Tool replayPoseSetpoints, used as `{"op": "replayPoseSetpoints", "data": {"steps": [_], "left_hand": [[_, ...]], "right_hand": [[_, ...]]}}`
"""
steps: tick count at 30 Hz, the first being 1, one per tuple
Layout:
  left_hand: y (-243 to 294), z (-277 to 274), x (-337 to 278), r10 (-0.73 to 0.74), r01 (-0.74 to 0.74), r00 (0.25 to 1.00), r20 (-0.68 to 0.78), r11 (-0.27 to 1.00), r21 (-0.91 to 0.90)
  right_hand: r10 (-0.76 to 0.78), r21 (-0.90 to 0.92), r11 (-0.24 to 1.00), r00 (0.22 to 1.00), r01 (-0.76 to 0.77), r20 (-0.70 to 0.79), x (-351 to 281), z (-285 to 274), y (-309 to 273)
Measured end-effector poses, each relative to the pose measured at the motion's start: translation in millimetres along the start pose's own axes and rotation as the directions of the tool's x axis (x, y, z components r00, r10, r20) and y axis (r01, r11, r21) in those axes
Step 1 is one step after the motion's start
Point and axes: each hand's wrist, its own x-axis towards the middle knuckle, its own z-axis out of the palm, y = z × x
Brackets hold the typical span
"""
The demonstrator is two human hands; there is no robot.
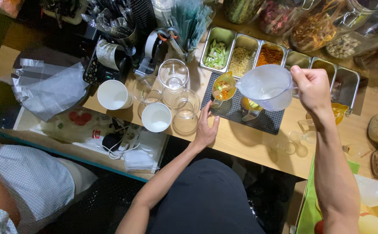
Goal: The person prepares multiple drinks by adding various ingredients including garnishes and liquids from several containers into small pitchers and glasses at a bar counter.
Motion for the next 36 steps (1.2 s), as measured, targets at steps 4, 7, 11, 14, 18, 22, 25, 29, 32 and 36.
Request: {"op": "replayPoseSetpoints", "data": {"steps": [4,7,11,14,18,22,25,29,32,36], "left_hand": [[0.9,-1.3,0.2,-0.012,0.012,1.000,-0.007,1.000,-0.029],[1.5,-1.4,0.5,-0.020,0.018,0.999,-0.029,0.998,-0.061],[3.2,-1.5,0.8,-0.031,0.028,0.999,-0.038,0.997,-0.070],[3.0,-0.8,1.4,-0.013,0.011,0.999,-0.048,0.999,-0.041],[2.6,0.1,1.4,-0.020,0.016,0.998,-0.061,0.997,-0.070],[3.4,0.4,2.6,-0.025,0.019,0.997,-0.066,0.997,-0.081],[4.8,0.0,2.5,-0.009,0.004,0.998,-0.066,0.997,-0.073],[5.9,-1.1,2.8,-0.019,0.015,0.998,-0.063,0.998,-0.068],[6.0,-1.5,3.1,-0.017,0.014,0.998,-0.064,0.998,-0.053],[5.3,-1.9,2.6,-0.020,0.017,0.998,-0.051,0.997,-0.070]], "right_hand": [[-0.002,-0.120,0.993,0.999,0.008,0.052,9.0,-0.6,-7.7],[0.014,-0.199,0.980,0.998,-0.003,0.054,12.2,-1.5,-12.3],[0.035,-0.207,0.978,0.997,-0.019,0.071,18.1,-0.5,-12.7],[0.047,-0.214,0.976,0.994,-0.025,0.097,24.3,0.0,-12.3],[0.070,-0.271,0.962,0.991,-0.036,0.118,30.1,0.0,-12.9],[0.050,-0.348,0.937,0.989,0.002,0.142,35.6,-0.7,-18.8],[0.084,-0.371,0.928,0.988,-0.029,0.133,39.5,0.0,-26.3],[0.080,-0.366,0.930,0.987,-0.024,0.138,43.9,1.4,-32.0],[0.088,-0.369,0.929,0.983,-0.024,0.159,47.3,0.4,-33.4],[0.087,-0.410,0.912,0.980,-0.006,0.178,49.4,2.2,-38.3]]}}
